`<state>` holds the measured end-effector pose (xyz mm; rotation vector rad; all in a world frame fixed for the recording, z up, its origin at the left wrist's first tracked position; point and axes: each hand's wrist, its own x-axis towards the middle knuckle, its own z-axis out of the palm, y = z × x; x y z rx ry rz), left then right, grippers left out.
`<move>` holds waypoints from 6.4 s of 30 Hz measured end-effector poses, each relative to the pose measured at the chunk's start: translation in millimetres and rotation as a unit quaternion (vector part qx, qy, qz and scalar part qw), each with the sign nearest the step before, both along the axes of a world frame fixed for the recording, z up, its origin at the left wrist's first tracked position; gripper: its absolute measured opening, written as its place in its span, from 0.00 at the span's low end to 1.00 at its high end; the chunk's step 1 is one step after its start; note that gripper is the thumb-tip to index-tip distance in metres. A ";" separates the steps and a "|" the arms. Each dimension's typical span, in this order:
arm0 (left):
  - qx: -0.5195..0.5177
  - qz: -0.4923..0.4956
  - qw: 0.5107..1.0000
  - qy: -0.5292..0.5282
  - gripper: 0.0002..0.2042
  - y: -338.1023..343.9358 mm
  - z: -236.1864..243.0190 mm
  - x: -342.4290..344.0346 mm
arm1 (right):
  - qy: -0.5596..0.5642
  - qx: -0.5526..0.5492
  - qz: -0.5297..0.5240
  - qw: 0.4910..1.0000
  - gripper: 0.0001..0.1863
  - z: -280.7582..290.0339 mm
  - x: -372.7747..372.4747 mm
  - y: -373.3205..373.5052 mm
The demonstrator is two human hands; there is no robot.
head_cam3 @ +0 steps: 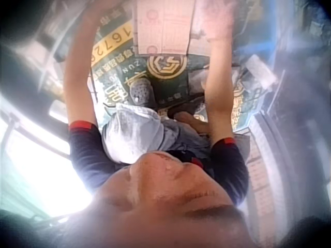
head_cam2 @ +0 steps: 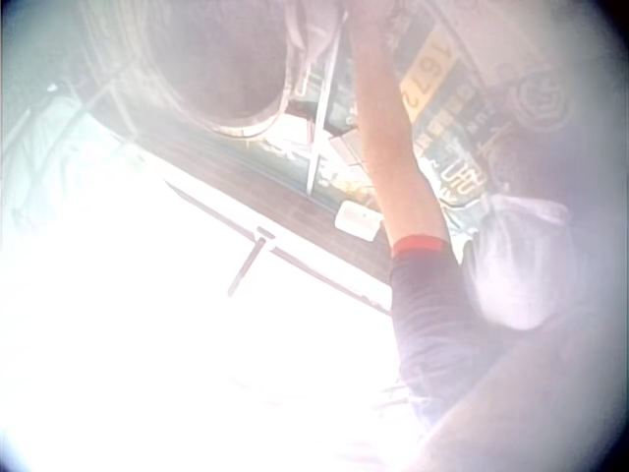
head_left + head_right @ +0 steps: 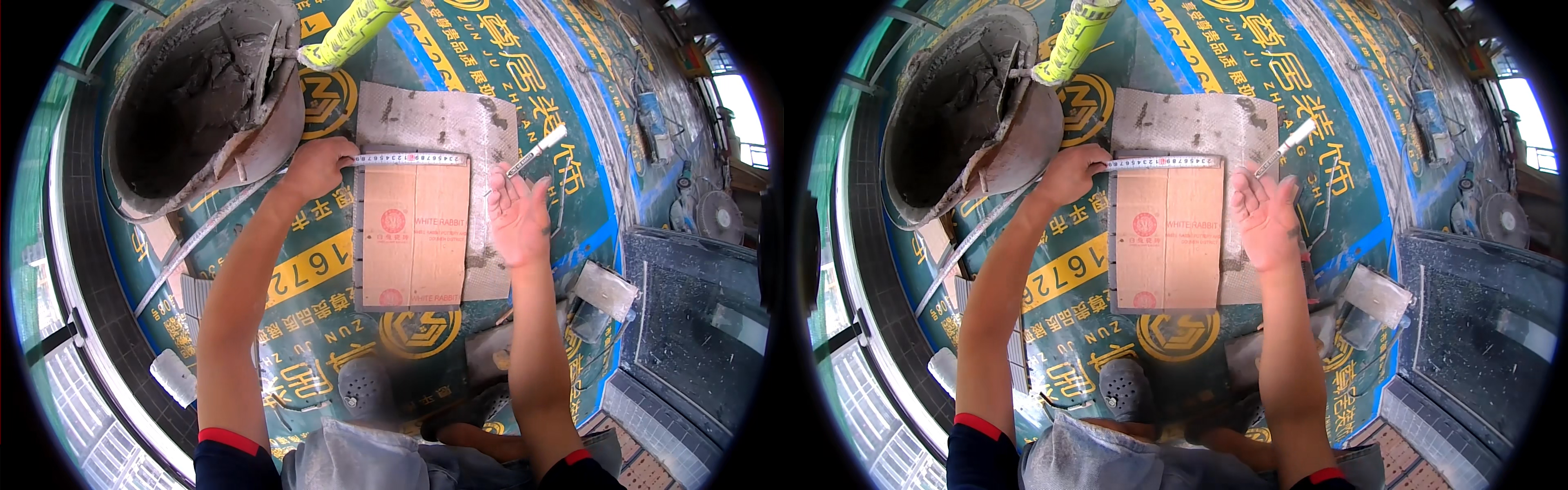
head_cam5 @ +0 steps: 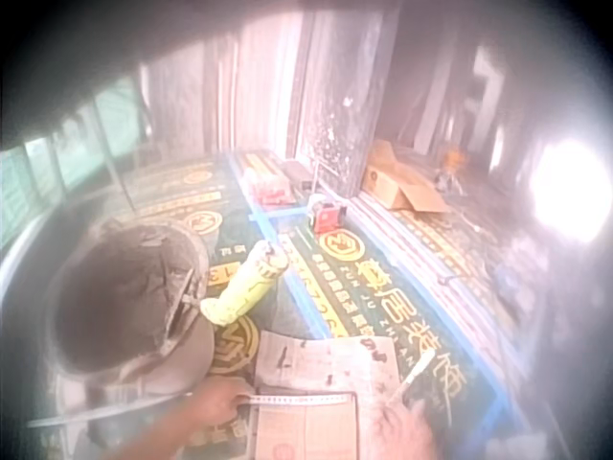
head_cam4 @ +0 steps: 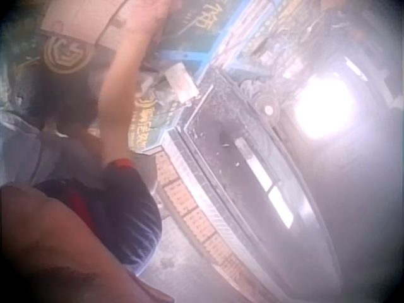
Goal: Measuring and marking tiles for cutting during a renovation project.
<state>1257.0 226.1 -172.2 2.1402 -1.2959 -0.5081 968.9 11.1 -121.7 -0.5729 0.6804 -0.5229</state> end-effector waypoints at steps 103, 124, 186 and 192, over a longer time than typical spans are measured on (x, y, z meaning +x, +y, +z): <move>0.010 -0.015 0.998 0.062 0.04 135.2 26.6 -173.4 | 0.247 -0.587 0.404 0.656 0.15 64.1 -175.5 108.9; 0.132 -0.023 0.991 0.004 0.08 105.3 69.6 -179.6 | 0.299 -0.518 0.215 0.772 0.15 32.7 -149.9 89.3; 0.056 0.018 0.997 0.059 0.04 137.0 17.8 -172.5 | 0.269 -0.518 0.342 0.736 0.15 13.6 -159.5 140.7; 0.058 0.014 0.996 0.061 0.04 137.0 17.8 -171.9 | 0.278 -0.519 0.351 0.728 0.15 12.9 -159.8 137.8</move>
